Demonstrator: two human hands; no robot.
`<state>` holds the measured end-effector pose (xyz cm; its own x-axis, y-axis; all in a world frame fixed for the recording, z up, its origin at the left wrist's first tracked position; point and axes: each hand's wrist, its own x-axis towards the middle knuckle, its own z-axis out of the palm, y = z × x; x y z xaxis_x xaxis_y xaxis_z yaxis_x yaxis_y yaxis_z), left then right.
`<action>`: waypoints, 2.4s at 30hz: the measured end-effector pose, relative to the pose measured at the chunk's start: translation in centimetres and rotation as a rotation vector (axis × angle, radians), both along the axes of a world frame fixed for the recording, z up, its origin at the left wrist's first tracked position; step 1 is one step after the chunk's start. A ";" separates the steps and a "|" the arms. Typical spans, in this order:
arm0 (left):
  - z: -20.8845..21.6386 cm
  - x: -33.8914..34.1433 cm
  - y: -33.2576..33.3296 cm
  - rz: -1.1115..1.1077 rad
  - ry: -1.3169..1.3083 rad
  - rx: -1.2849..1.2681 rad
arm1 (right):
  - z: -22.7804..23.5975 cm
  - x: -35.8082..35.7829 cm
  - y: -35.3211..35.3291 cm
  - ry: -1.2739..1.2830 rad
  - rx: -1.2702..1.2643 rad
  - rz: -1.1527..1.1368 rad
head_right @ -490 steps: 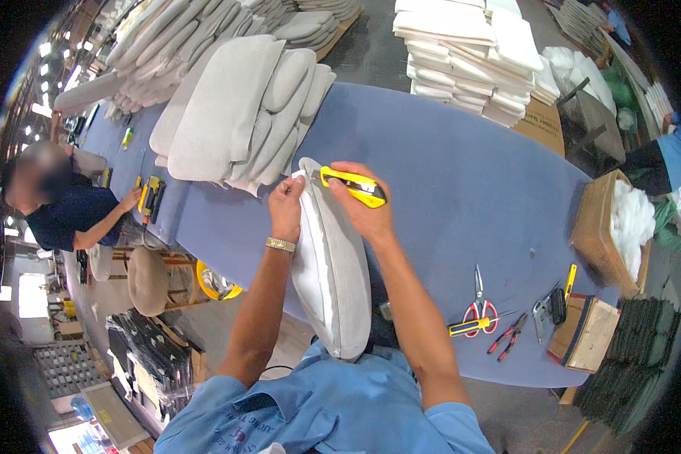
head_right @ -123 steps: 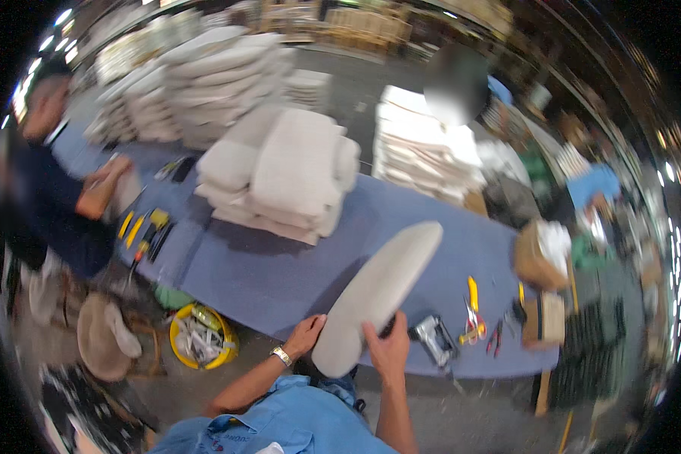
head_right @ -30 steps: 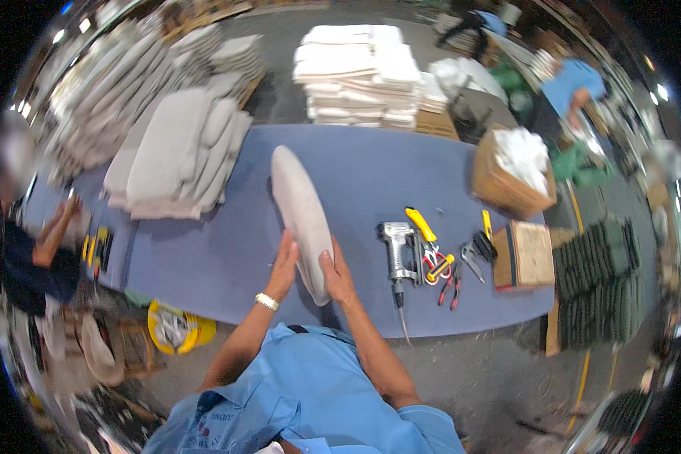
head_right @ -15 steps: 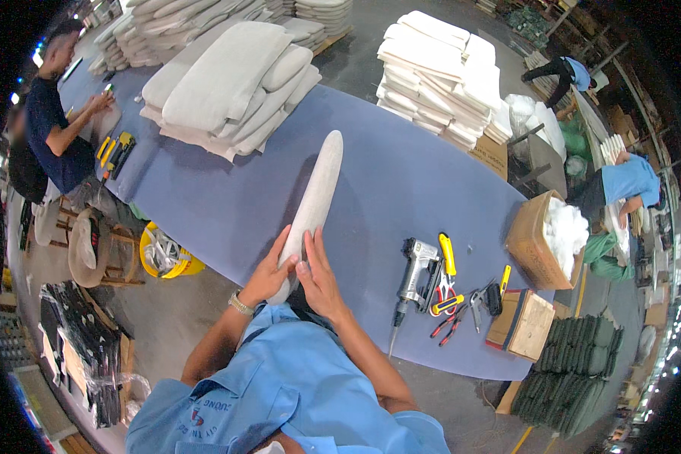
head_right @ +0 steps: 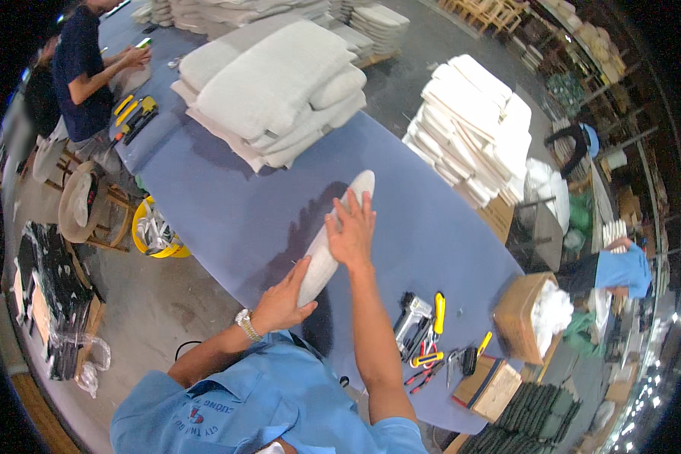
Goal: The person assembles a cushion by inserting a foam insert into a fabric cover, then uses a staple gun to secure the edges. They trim excess fabric with a utility knife and place the finished cushion on a stack.
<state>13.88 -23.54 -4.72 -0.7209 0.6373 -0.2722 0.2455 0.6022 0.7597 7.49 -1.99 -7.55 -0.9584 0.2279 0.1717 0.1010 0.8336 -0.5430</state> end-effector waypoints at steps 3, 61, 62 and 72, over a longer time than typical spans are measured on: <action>-0.2 -1.0 -0.3 -0.066 0.003 -0.011 | -1.3 -2.9 1.9 0.054 -0.059 -0.007; -3.7 4.0 -16.7 0.987 -0.907 0.842 | -7.3 5.0 5.9 0.145 -1.397 -0.591; -5.5 4.0 -16.7 0.911 -0.701 0.723 | -7.2 6.1 5.8 0.143 -1.446 -0.584; 5.5 -6.5 -19.2 0.426 0.203 0.709 | -8.4 24.2 -0.8 0.471 -1.835 -0.268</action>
<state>7.35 -42.78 0.81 -0.9297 0.2711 0.2495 0.2782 0.0726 0.9578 31.68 -2.76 -16.00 -0.8270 0.5175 -0.2195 -0.2859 -0.7234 -0.6284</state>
